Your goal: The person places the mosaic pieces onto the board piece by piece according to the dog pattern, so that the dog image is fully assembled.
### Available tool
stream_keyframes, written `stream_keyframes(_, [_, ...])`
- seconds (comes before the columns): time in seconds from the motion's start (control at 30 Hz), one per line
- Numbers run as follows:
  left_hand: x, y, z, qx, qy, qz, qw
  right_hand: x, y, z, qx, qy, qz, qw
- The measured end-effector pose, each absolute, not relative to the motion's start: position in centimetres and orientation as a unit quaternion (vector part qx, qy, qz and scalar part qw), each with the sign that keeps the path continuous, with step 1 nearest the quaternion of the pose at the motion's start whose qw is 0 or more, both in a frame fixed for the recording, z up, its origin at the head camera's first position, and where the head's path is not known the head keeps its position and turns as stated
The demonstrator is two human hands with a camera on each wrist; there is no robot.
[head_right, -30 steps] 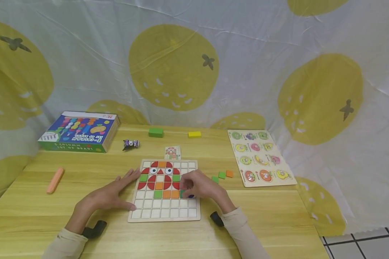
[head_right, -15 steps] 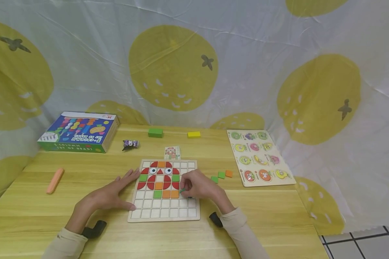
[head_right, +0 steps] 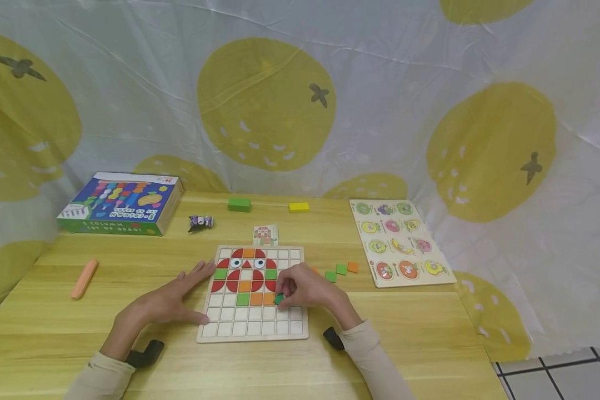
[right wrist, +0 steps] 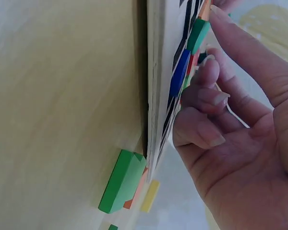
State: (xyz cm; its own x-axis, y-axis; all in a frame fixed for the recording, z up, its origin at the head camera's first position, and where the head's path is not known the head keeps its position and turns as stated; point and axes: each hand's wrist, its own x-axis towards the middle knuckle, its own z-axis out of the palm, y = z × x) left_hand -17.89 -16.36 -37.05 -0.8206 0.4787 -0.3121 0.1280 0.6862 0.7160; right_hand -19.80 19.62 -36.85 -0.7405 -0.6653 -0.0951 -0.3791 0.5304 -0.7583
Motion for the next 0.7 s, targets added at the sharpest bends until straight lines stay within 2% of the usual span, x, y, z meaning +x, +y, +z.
stream_keyframes(0.4, [-17.99,-16.28,-36.95,0.168,0.884,0.359,0.249,-19.71,19.56,-36.94,-0.274,0.877,-0.353,0.179])
stream_keyframes(0.7, [-17.93,-16.34,-36.84,0.168,0.885,0.358,0.246,-19.77,19.51,-37.15,-0.283,0.874,-0.354,0.173])
